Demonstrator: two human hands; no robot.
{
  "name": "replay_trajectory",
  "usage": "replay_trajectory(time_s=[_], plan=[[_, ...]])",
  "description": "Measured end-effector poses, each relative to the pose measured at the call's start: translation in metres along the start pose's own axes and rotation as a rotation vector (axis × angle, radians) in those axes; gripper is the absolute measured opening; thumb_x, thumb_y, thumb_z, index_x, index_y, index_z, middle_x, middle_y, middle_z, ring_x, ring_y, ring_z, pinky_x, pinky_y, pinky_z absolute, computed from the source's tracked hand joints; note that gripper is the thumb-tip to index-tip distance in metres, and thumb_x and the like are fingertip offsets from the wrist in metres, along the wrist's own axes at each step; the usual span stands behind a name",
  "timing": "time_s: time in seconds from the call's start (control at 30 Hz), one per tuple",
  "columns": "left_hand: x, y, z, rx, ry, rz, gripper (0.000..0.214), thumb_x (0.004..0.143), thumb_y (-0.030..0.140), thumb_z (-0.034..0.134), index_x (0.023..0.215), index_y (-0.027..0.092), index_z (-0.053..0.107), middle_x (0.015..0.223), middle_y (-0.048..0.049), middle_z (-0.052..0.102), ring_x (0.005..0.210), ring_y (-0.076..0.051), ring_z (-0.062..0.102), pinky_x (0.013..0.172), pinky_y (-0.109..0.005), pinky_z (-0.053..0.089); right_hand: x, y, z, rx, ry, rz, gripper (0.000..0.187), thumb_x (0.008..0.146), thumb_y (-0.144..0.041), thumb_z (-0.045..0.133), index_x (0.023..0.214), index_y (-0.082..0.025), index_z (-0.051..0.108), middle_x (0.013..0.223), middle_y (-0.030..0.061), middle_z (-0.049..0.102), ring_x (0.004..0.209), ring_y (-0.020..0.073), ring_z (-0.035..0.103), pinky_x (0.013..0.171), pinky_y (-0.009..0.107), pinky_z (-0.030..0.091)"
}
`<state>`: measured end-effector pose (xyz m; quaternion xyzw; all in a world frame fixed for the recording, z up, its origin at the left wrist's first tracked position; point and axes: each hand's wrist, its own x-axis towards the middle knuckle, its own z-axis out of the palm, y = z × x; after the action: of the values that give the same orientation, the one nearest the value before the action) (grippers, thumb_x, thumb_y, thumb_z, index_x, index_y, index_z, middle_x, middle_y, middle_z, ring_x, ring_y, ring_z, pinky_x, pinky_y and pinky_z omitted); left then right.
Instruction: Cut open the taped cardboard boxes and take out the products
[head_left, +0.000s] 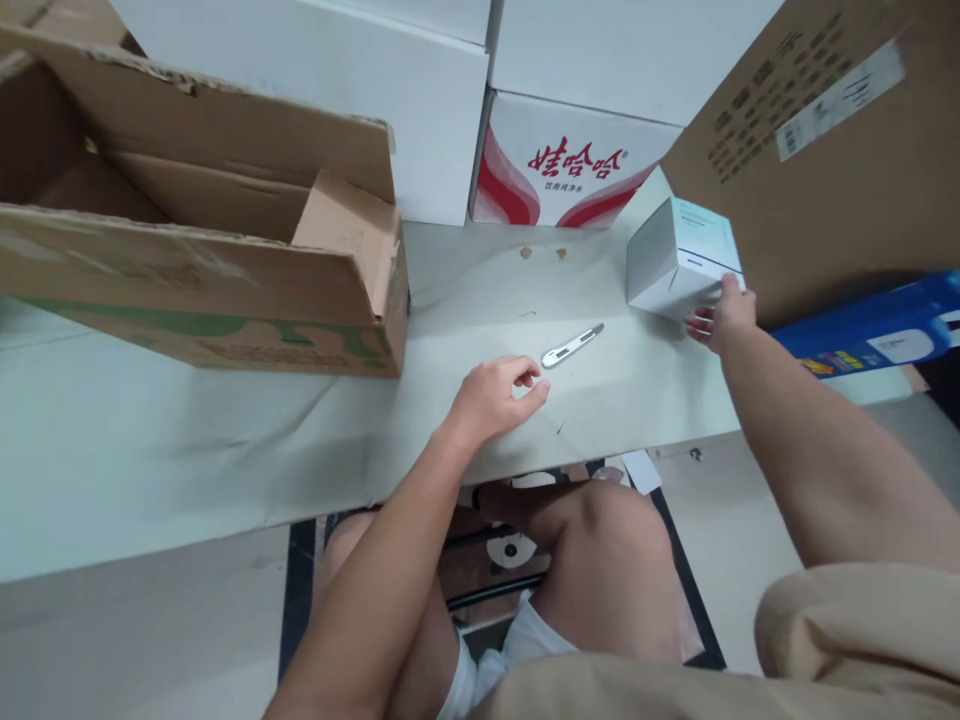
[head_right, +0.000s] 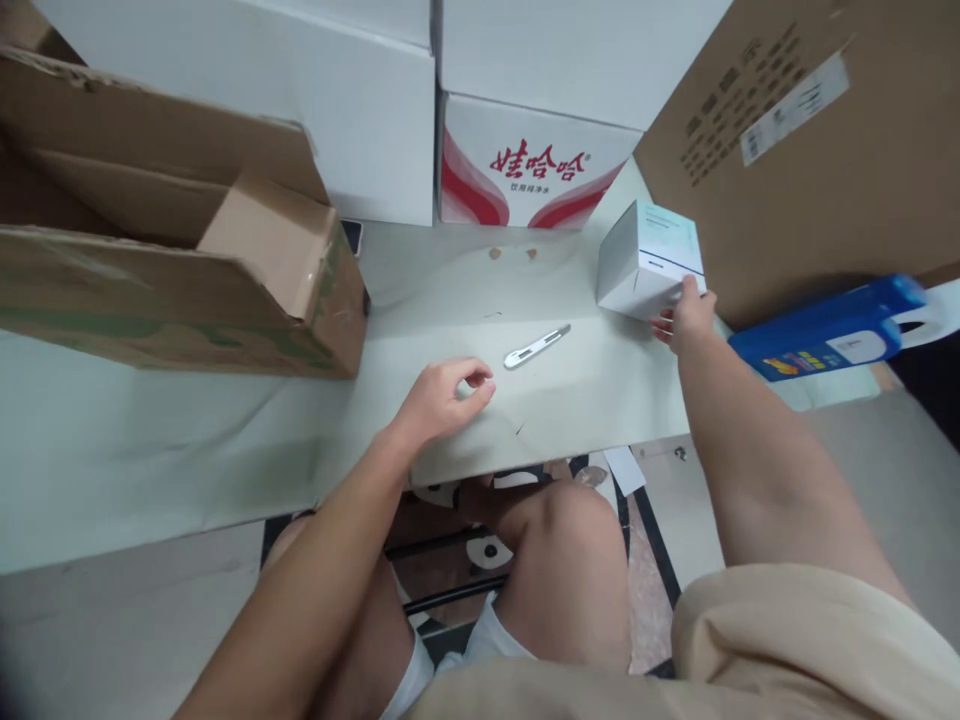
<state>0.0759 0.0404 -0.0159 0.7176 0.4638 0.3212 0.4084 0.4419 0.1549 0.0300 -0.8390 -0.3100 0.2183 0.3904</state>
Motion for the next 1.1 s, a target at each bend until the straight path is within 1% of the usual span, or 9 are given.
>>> replay_trajectory(time_s=[0.17, 0.33, 0.43, 0.53, 0.7, 0.77, 0.83, 0.93, 1.1], plan=[[-0.001, -0.007, -0.005, 0.070, -0.069, -0.016, 0.022, 0.084, 0.039, 0.056, 0.092, 0.022, 0.068, 0.092, -0.0039, 0.073, 0.085, -0.021, 0.067, 0.079, -0.034, 0.050, 0.025, -0.032, 0.028, 0.079, 0.044, 0.119, 0.036, 0.097, -0.042, 0.036, 0.128, -0.025, 0.044, 0.089, 0.0013, 0.054, 0.065, 0.0125, 0.063, 0.075, 0.036, 0.050], [-0.002, -0.018, -0.017, 0.082, -0.109, -0.035, 0.023, 0.083, 0.040, 0.054, 0.090, 0.022, 0.066, 0.090, -0.0041, 0.073, 0.086, -0.022, 0.066, 0.078, -0.036, 0.048, 0.055, -0.061, 0.062, 0.090, -0.041, 0.083, 0.048, 0.100, -0.049, 0.034, 0.142, -0.025, 0.040, 0.120, 0.0138, 0.062, 0.077, 0.0109, 0.064, 0.081, 0.035, 0.048], [0.002, -0.021, -0.021, 0.077, -0.099, -0.041, 0.023, 0.083, 0.040, 0.052, 0.088, 0.022, 0.065, 0.090, -0.0042, 0.072, 0.085, -0.023, 0.065, 0.077, -0.036, 0.047, 0.058, -0.066, 0.079, 0.104, -0.134, 0.044, 0.051, 0.101, -0.052, 0.036, 0.145, -0.026, 0.038, 0.135, 0.0164, 0.059, 0.092, 0.0097, 0.065, 0.084, 0.031, 0.046], [0.004, -0.021, -0.023, 0.068, -0.073, -0.037, 0.022, 0.083, 0.040, 0.052, 0.087, 0.022, 0.065, 0.088, -0.0041, 0.071, 0.084, -0.022, 0.064, 0.077, -0.035, 0.047, 0.045, -0.062, 0.087, 0.108, -0.179, -0.004, 0.044, 0.102, -0.043, 0.035, 0.138, -0.019, 0.044, 0.137, 0.0183, 0.059, 0.102, 0.0098, 0.065, 0.089, 0.029, 0.046], [0.000, -0.014, -0.021, 0.064, -0.069, -0.005, 0.020, 0.084, 0.027, 0.048, 0.085, 0.022, 0.067, 0.090, -0.0038, 0.073, 0.084, -0.021, 0.065, 0.077, -0.033, 0.048, -0.019, -0.071, 0.091, 0.105, -0.350, -0.123, 0.021, 0.097, -0.031, 0.048, 0.110, -0.017, 0.057, 0.125, 0.0166, 0.066, 0.095, 0.0117, 0.067, 0.093, 0.032, 0.048], [-0.004, -0.011, -0.021, 0.070, -0.080, 0.006, 0.025, 0.086, 0.023, 0.042, 0.082, 0.022, 0.067, 0.092, -0.0038, 0.074, 0.088, -0.021, 0.066, 0.078, -0.032, 0.047, -0.059, -0.087, 0.097, 0.093, -0.472, -0.216, 0.016, 0.094, -0.030, 0.056, 0.104, -0.018, 0.061, 0.120, 0.0139, 0.069, 0.094, 0.0133, 0.069, 0.095, 0.034, 0.050], [-0.007, -0.010, -0.022, 0.050, -0.080, 0.011, 0.030, 0.089, 0.023, 0.038, 0.078, 0.023, 0.066, 0.089, -0.0031, 0.074, 0.087, -0.020, 0.066, 0.077, -0.031, 0.046, -0.102, -0.110, 0.107, 0.066, -0.634, -0.337, 0.023, 0.092, -0.038, 0.062, 0.105, -0.019, 0.063, 0.117, 0.0121, 0.070, 0.096, 0.0173, 0.070, 0.093, 0.038, 0.054], [-0.010, -0.008, -0.023, -0.004, -0.070, -0.019, 0.033, 0.091, 0.028, 0.036, 0.070, 0.022, 0.062, 0.075, -0.0020, 0.068, 0.075, -0.018, 0.060, 0.067, -0.030, 0.041, -0.161, -0.148, 0.140, 0.040, -0.824, -0.455, 0.044, 0.084, -0.057, 0.068, 0.104, -0.018, 0.065, 0.109, 0.0123, 0.069, 0.095, 0.0241, 0.071, 0.082, 0.044, 0.062], [-0.012, -0.004, -0.025, -0.028, -0.069, -0.066, 0.033, 0.089, 0.033, 0.039, 0.058, 0.020, 0.039, 0.059, 0.0002, 0.049, 0.061, -0.015, 0.043, 0.059, -0.031, 0.027, -0.229, -0.198, 0.211, -0.146, -1.100, -0.443, 0.061, 0.072, -0.073, 0.071, 0.097, -0.017, 0.068, 0.085, 0.0066, 0.064, 0.087, 0.0297, 0.071, 0.074, 0.058, 0.064]])
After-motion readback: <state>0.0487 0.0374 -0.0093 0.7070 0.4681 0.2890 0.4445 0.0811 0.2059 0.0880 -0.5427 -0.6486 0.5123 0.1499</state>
